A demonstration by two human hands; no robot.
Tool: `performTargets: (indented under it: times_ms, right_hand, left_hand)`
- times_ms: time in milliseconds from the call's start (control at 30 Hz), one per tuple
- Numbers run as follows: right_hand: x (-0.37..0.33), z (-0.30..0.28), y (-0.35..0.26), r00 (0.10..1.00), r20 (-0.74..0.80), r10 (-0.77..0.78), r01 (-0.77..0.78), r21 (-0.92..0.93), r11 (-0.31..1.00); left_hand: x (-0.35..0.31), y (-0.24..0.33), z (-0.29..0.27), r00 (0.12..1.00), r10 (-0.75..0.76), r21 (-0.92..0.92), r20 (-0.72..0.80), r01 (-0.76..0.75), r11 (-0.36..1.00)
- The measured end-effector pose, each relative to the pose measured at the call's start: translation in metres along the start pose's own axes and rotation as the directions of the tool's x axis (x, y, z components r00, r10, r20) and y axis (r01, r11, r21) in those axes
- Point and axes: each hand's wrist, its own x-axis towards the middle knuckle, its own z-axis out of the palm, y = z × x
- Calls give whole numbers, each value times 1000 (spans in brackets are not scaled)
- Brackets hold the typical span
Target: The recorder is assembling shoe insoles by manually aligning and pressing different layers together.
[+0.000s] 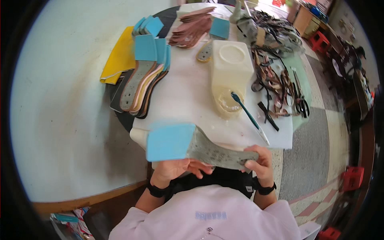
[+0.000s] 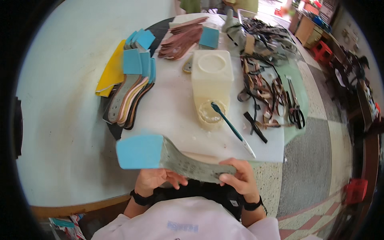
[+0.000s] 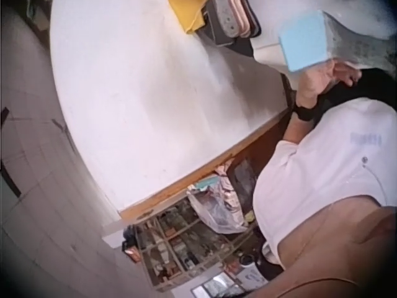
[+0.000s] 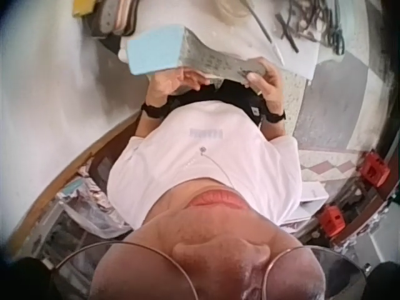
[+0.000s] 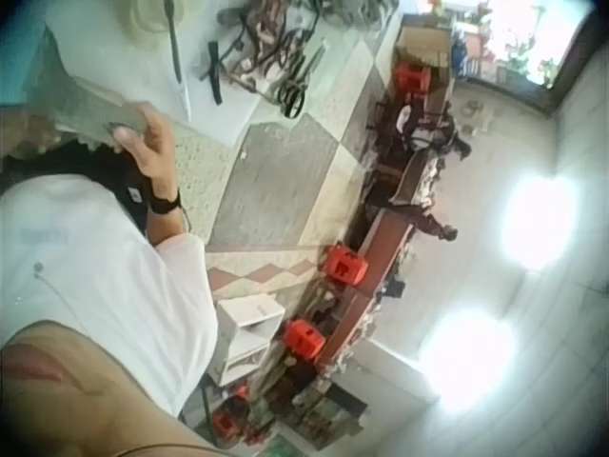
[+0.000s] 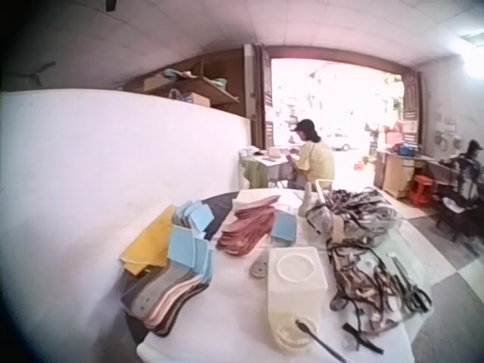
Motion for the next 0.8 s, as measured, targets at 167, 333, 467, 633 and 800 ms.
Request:
performTargets:
  times_ms: [167,333,467,633,800]
  right_hand:
    - [-11,-11,8,980,-140,-140,122,-129,984]
    - [-11,-32,24,939,-182,-293,251,-224,942]
    - [-9,-24,24,921,-223,-318,262,-248,933]
    - [-1,-8,2,921,-195,-337,213,-470,856]
    - [-1,-10,-4,945,-91,-313,227,-506,832]
  left_hand:
    - [-2,-4,-5,995,-48,-216,-92,27,976]
    - [-4,9,-3,995,-61,33,-79,63,997]
    - [-9,3,-11,995,-95,-85,20,97,992]
    - [-11,13,-15,977,-209,-31,50,211,977]
    - [-17,25,-13,968,-246,82,-47,249,965]
